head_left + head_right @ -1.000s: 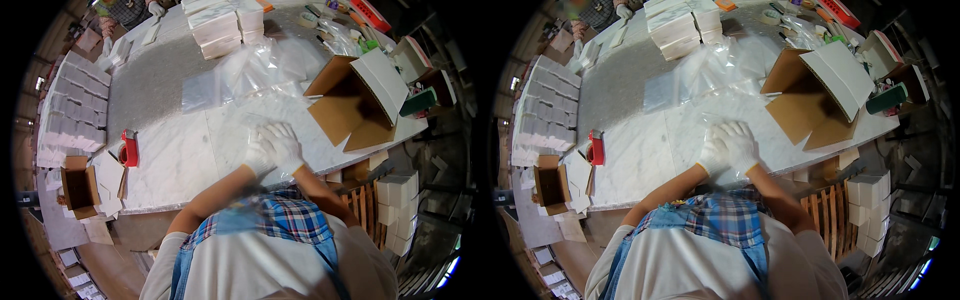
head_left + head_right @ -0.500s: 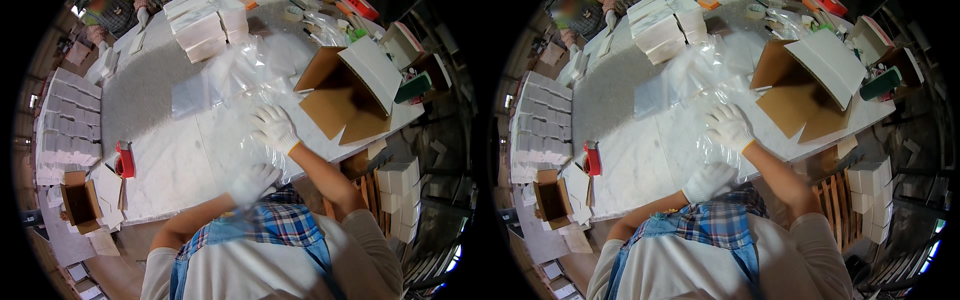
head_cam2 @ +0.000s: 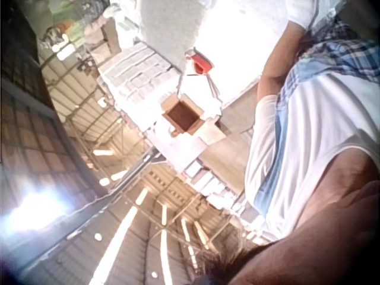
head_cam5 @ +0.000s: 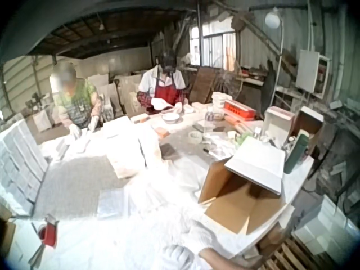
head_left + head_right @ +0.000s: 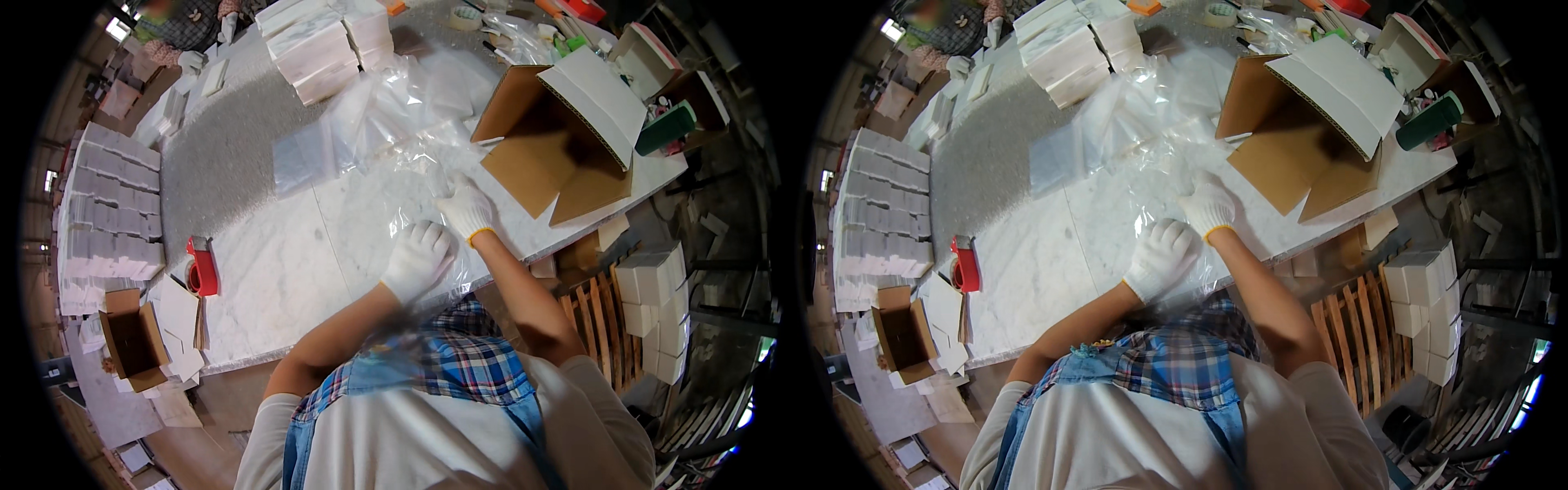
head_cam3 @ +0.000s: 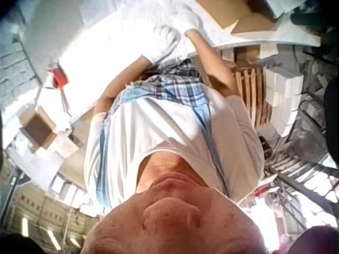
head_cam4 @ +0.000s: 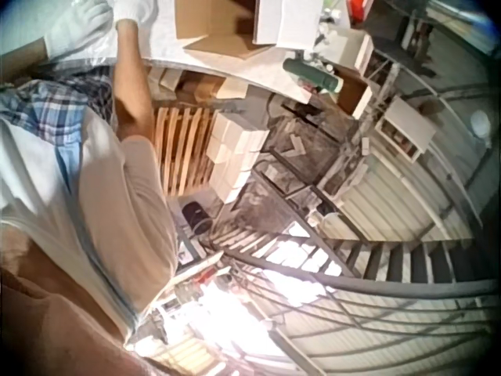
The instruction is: The person wraps white rectangular blocks in clear plastic film, stacks them, and places them into cardboard boxes. They use a tape dispenser to seal the boxes and stack the sealed boxes on a wooden pallet.
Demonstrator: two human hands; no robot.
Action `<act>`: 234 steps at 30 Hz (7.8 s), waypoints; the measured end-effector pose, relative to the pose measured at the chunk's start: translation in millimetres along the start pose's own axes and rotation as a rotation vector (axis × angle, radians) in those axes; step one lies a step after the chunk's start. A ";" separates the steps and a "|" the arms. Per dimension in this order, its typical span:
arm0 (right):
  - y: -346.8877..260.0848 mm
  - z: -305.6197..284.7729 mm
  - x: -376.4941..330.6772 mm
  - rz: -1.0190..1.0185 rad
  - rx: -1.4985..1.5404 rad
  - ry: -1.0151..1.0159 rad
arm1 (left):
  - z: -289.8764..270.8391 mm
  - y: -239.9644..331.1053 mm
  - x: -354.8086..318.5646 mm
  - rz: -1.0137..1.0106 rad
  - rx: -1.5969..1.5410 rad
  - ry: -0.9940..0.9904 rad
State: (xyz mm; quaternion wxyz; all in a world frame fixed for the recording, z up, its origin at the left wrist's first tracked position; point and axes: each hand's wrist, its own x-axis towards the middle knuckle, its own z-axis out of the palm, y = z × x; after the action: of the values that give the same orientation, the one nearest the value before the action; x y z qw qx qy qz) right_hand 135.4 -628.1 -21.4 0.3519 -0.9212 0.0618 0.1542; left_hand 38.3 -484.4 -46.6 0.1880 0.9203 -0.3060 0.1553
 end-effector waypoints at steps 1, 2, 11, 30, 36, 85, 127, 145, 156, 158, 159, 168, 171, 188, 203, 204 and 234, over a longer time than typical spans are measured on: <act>2.7 0.1 2.2 -0.045 0.042 -0.018 | 0.2 -1.1 0.3 0.006 0.005 0.001; 6.4 2.5 3.1 -0.089 0.082 -0.042 | 1.2 -0.8 -1.6 0.007 0.008 0.000; 6.3 17.1 13.8 -0.062 0.524 -0.294 | 7.2 -2.6 -8.0 -0.008 0.008 -0.002; 5.1 5.5 120.5 -0.380 0.104 -0.153 | -14.4 3.0 8.6 -0.115 -0.005 -0.091; -19.8 -5.6 72.6 -0.451 -0.239 0.329 | -17.6 2.0 13.8 -0.141 0.004 -0.125; 2.2 -23.4 67.1 -0.729 -0.432 0.241 | -216.9 -376.4 249.9 -0.445 0.111 -0.328; 28.4 -28.7 94.9 -0.553 -0.220 -0.001 | -42.8 -76.0 52.8 -0.166 -0.042 -0.330; 4.5 -40.4 100.3 -0.424 -0.325 -0.127 | -38.9 -126.3 44.6 -0.596 -0.042 -0.083; 11.0 -39.3 76.3 -0.449 -0.173 -0.017 | -43.7 -144.5 64.6 -0.548 0.041 -0.056; 13.6 -41.7 69.5 -0.479 -0.157 0.004 | -47.4 -140.2 69.7 -0.547 0.054 -0.084; 14.8 -42.9 66.3 -0.493 -0.149 0.017 | -48.7 -138.0 72.8 -0.544 0.060 -0.098; 32.1 -48.5 43.6 -0.612 -0.250 0.034 | -40.2 -130.7 72.0 -0.359 -0.381 0.029; 28.4 -51.4 48.1 -0.635 -0.083 0.084 | -42.2 -126.6 62.2 -0.208 -0.329 -0.061; 56.2 -40.1 3.4 -0.868 -0.376 0.032 | -57.1 -82.8 25.4 0.137 0.034 -0.008; 69.7 -22.2 -19.8 -1.011 -0.425 0.327 | -43.3 -78.4 -5.6 -0.053 -0.065 -0.004; 69.8 -21.6 -18.6 -1.012 -0.416 0.320 | -42.6 -79.4 -6.1 -0.060 -0.070 0.012; 65.6 -24.1 -22.3 -0.928 -0.357 0.260 | -178.6 -392.5 247.1 -0.453 0.156 -0.360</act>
State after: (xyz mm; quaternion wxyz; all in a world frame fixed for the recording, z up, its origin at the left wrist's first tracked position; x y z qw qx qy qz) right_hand 105.6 -692.9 -38.4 0.2101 -0.9089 -0.3376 -0.1258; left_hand 440.7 -239.1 111.3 0.0894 0.9895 -0.1086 -0.0334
